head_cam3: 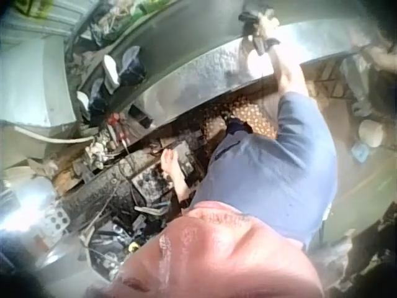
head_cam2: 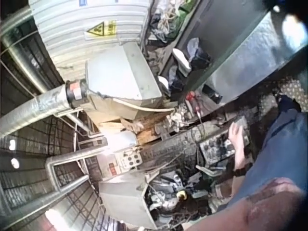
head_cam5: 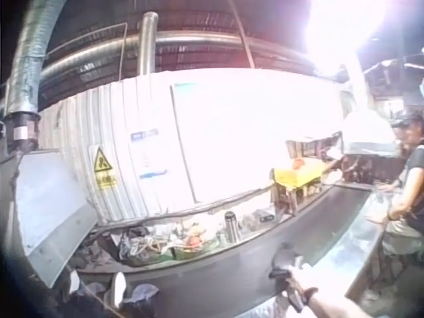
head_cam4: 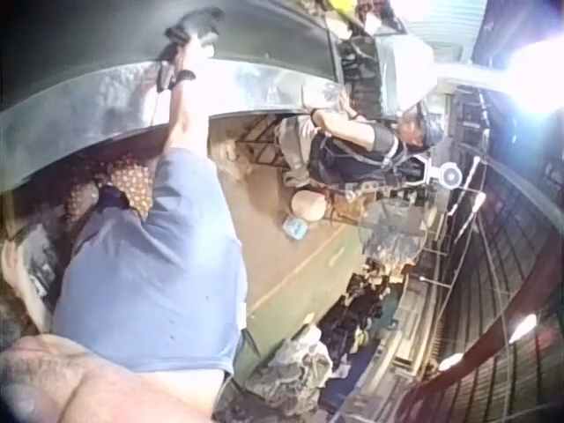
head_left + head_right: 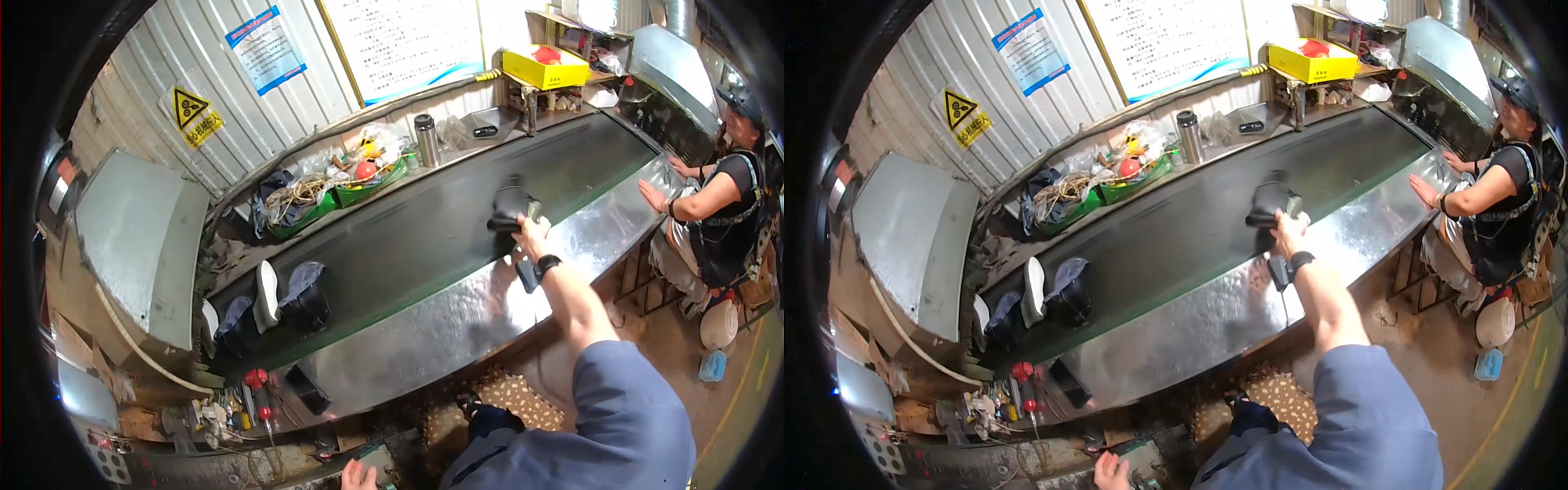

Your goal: Operate a toe lasting machine to attach shoe uppers to lasts.

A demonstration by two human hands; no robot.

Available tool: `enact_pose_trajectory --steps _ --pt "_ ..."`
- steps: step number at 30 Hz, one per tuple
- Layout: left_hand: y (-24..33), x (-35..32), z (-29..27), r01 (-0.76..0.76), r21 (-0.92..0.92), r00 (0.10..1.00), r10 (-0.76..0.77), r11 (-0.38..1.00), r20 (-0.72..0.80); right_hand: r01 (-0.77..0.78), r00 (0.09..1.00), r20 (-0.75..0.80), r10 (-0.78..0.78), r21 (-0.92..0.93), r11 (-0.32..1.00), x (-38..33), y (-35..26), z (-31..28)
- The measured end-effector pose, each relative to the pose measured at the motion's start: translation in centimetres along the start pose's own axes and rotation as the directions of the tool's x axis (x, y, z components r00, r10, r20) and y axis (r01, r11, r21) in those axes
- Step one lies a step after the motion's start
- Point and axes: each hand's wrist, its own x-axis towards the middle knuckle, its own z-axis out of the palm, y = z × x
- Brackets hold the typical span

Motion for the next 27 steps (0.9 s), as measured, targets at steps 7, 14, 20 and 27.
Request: enact_pose_trajectory --steps 7,14,20,27 --pt "1.0 4.3 -0.3 0.101 0.173 0.995 -0.102 0.980 -0.003 0.704 0.596 0.802 0.039 -0.545 0.455 -19.5 16.2 9.6" --pt "8.6 11.9 11.0 -0.060 0.174 0.941 -0.002 0.983 0.338 0.942 -0.329 0.922 0.203 0.304 0.146 -28.8 18.6 1.0" --pt "11.9 28.8 15.9 -0.522 0.315 0.811 0.346 0.793 0.472 0.981 0.181 0.962 0.202 -0.161 -0.111 -22.8 12.3 -8.4" --pt "15.9 45.8 21.6 -0.565 0.727 0.824 0.315 0.391 0.471 0.389 0.815 0.530 0.234 -0.800 0.456 -24.7 6.7 -11.8"
